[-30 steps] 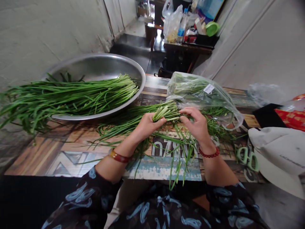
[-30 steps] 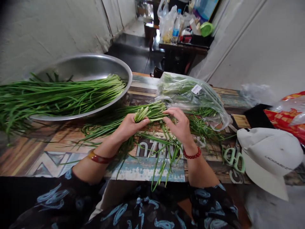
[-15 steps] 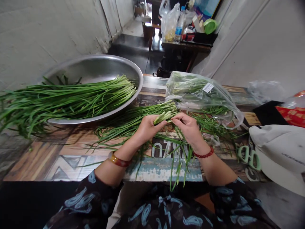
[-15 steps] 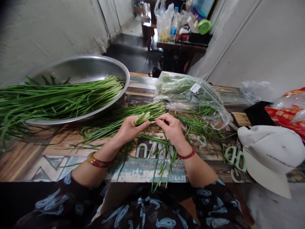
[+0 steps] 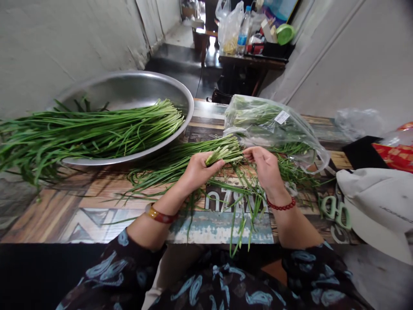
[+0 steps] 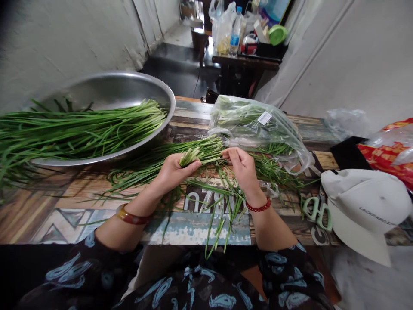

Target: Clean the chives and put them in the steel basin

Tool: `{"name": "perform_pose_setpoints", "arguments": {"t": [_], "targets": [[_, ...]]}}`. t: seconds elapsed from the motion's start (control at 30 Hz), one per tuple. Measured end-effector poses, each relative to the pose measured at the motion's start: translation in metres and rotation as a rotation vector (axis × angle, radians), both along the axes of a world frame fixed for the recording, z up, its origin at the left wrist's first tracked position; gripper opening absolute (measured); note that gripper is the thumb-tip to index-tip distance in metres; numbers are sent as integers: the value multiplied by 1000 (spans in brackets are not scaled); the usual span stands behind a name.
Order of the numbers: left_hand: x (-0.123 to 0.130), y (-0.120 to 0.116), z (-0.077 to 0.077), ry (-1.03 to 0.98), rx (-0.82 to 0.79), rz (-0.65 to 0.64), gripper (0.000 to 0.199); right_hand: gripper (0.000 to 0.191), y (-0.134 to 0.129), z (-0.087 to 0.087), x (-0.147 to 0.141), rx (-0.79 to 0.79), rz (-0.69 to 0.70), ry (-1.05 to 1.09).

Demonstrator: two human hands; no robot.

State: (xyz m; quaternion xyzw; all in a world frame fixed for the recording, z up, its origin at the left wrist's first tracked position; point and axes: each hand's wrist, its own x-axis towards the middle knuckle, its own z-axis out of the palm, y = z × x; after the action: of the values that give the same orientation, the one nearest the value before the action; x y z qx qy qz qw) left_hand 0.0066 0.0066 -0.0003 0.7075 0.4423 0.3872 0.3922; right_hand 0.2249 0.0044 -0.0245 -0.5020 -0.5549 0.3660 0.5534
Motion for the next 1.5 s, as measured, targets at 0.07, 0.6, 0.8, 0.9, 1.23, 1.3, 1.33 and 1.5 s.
{"name": "perform_pose_setpoints", "arguments": {"t": [0.07, 0.6, 0.8, 0.9, 1.23, 1.3, 1.33, 1.5], "targets": [[1, 0, 0, -21, -14, -5, 29, 29, -3, 2, -2, 23, 67, -131], [3, -7, 5, -303, -483, -272, 39, 16, -19, 11, -25, 298, -6, -435], [3, -5, 1, -289, -404, -130, 25, 28, -5, -6, -18, 61, -94, 67], [2, -3, -1, -295, -392, -76, 25, 39, -3, -5, -14, 87, -74, 28], [7, -6, 0, -293, -360, -93, 25, 20, -17, 3, -25, 156, 34, -433], [8, -5, -2, -264, -316, -105, 25, 18, -17, 2, -27, 222, 17, -485], [8, -5, -4, -248, -290, -110, 24, 18, -17, 2, -27, 245, 11, -507], [8, -2, -7, -156, -192, -108, 22, 30, -15, -4, -25, 171, 27, -461]]}}
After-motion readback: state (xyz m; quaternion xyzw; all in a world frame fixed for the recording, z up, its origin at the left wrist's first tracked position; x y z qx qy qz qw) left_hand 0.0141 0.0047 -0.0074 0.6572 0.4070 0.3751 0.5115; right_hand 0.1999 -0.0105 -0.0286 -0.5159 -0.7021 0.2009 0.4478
